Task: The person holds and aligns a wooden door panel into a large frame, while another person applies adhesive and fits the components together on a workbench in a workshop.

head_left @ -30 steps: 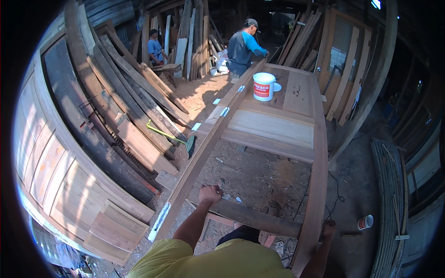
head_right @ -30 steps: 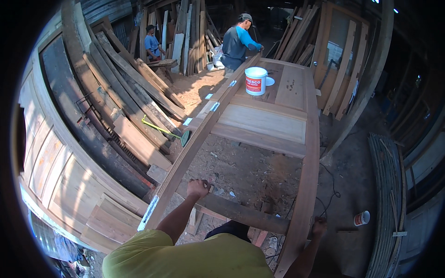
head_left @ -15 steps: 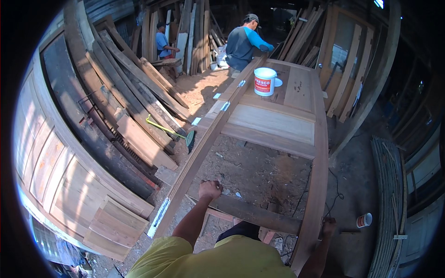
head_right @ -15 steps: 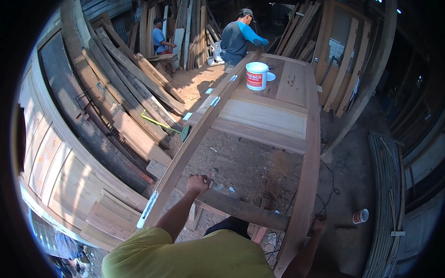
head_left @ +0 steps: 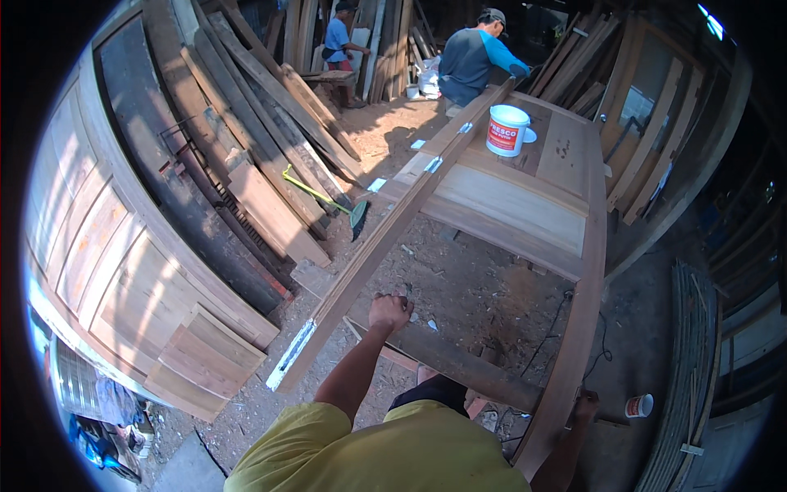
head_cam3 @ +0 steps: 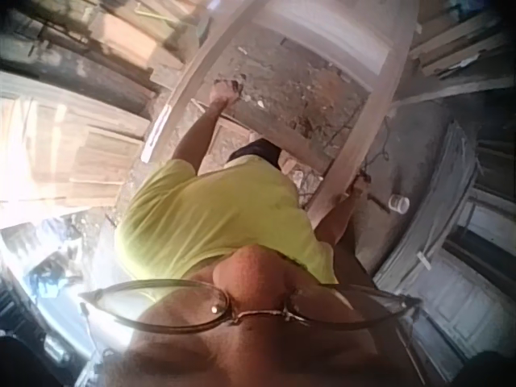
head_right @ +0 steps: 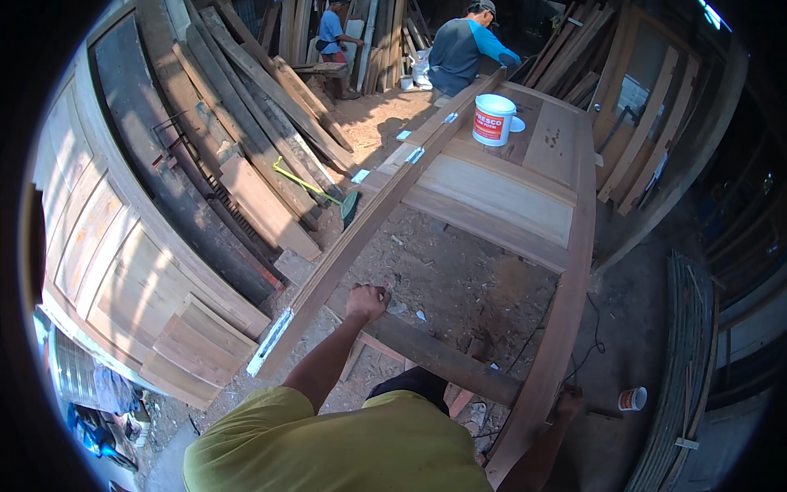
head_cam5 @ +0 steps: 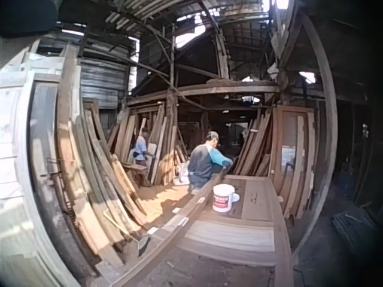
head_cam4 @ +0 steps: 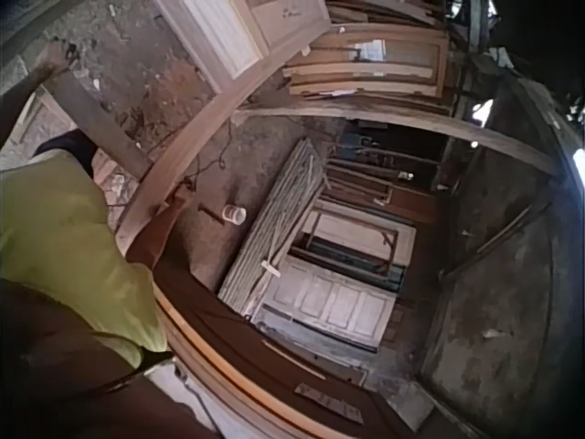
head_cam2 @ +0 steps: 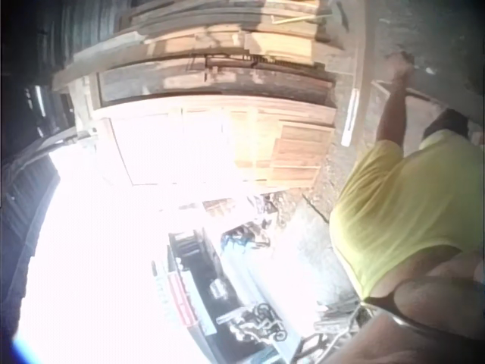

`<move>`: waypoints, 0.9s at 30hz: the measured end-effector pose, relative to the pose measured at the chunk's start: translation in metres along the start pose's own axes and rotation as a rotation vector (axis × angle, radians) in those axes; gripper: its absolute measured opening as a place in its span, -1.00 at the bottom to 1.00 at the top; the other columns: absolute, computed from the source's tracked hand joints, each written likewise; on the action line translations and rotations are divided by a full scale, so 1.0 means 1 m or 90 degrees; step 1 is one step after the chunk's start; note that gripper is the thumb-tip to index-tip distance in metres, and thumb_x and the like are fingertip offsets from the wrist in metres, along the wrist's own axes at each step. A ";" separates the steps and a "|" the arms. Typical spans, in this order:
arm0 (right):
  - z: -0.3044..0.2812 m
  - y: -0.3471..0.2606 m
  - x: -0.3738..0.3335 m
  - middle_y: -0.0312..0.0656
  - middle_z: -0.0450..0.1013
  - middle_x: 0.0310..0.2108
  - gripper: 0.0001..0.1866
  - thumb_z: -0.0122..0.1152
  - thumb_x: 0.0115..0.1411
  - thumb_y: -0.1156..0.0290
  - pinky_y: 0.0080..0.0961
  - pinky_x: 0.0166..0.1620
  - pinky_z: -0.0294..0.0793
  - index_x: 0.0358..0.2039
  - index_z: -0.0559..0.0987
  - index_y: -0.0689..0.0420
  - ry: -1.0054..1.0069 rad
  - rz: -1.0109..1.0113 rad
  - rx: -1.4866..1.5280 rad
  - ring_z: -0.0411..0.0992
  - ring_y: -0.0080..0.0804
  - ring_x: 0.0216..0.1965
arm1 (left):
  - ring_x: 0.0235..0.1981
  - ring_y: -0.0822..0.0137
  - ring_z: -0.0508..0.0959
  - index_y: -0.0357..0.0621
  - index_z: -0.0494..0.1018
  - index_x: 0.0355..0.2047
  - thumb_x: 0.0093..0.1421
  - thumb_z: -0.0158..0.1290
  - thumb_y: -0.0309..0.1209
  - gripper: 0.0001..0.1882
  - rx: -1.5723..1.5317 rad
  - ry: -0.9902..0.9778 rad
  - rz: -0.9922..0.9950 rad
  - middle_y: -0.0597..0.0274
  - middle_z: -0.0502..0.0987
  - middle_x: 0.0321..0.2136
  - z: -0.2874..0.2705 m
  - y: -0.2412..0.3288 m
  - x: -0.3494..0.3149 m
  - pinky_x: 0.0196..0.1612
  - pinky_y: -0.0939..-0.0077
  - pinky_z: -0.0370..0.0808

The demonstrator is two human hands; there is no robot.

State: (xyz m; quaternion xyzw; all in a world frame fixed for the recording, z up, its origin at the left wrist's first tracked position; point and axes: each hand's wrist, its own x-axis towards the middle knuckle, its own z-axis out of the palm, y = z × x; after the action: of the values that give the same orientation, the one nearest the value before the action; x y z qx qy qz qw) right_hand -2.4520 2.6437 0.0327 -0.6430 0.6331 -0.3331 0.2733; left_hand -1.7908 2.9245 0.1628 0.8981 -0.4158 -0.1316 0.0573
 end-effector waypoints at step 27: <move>-0.015 0.000 0.008 0.09 0.69 -0.38 -0.56 0.07 0.47 0.11 0.03 -0.24 0.60 -0.22 0.77 0.19 -0.141 -0.434 -0.405 0.66 0.09 -0.34 | 0.27 -0.06 0.45 -0.03 0.66 0.08 0.39 0.17 -0.24 -0.68 -0.169 0.356 0.103 0.06 0.54 0.04 0.046 -0.017 -0.086 0.38 0.03 0.39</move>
State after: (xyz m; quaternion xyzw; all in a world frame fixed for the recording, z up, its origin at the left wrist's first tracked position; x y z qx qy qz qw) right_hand -2.4641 2.6370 0.0432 -0.8974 0.4236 -0.1231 0.0041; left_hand -1.8446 3.0015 0.1313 0.8482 -0.4327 0.0724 0.2967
